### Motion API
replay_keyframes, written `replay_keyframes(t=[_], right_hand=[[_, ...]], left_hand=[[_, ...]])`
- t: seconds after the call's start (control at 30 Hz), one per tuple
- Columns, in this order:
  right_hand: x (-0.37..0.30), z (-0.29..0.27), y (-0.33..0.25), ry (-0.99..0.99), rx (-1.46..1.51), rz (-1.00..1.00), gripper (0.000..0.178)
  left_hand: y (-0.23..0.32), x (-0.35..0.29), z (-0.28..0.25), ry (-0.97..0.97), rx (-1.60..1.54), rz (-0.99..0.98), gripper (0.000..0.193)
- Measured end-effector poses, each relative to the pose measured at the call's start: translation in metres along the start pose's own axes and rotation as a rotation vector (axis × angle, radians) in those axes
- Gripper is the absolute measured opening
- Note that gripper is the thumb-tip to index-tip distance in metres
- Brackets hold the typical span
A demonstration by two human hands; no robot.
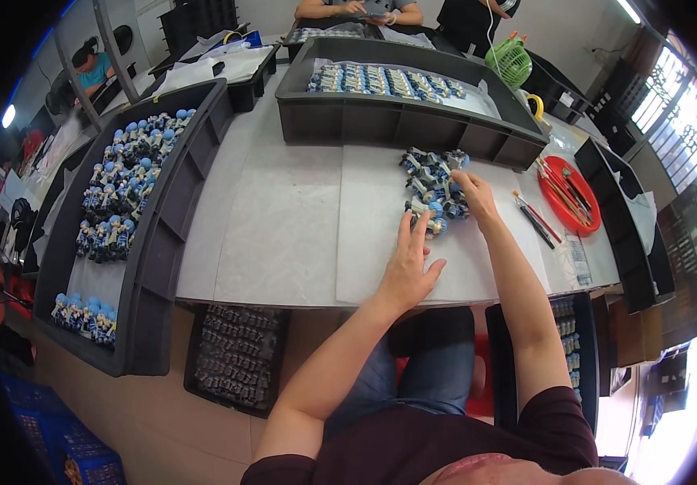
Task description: The person sits at a workbench and repeatedly picks up small blue and white figurines from a pile. They manipulate the figurines with their hands, appearing to assemble or inspect them, and then place them into a blue tray filled with similar items. The process is repetitive and involves handling the small objects one at a time.
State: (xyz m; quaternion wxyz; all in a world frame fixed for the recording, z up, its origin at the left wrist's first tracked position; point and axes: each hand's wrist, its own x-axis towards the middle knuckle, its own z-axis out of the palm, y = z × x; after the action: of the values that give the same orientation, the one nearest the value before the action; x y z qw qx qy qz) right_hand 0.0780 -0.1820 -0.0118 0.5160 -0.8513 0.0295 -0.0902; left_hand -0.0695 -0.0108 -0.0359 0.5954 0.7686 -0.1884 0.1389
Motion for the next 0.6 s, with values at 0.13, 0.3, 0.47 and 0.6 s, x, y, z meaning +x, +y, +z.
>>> replay_keyframes(t=[0.13, 0.3, 0.47, 0.6], right_hand=[[-0.012, 0.003, -0.003, -0.093, -0.013, -0.006, 0.051], [-0.003, -0.009, 0.001, 0.107, -0.126, -0.013, 0.052], [0.035, -0.009, 0.021, 0.208, -0.23, -0.099, 0.057], [0.065, 0.002, 0.011, 0.158, -0.247, -0.003, 0.067]], left_hand=[[-0.005, 0.0, 0.001, 0.037, -0.009, -0.002, 0.074], [-0.005, -0.002, -0.001, 0.077, 0.017, 0.001, 0.072], [0.002, 0.001, -0.003, 0.069, 0.034, 0.0, 0.074], [0.003, 0.002, -0.003, 0.039, 0.019, -0.029, 0.075]])
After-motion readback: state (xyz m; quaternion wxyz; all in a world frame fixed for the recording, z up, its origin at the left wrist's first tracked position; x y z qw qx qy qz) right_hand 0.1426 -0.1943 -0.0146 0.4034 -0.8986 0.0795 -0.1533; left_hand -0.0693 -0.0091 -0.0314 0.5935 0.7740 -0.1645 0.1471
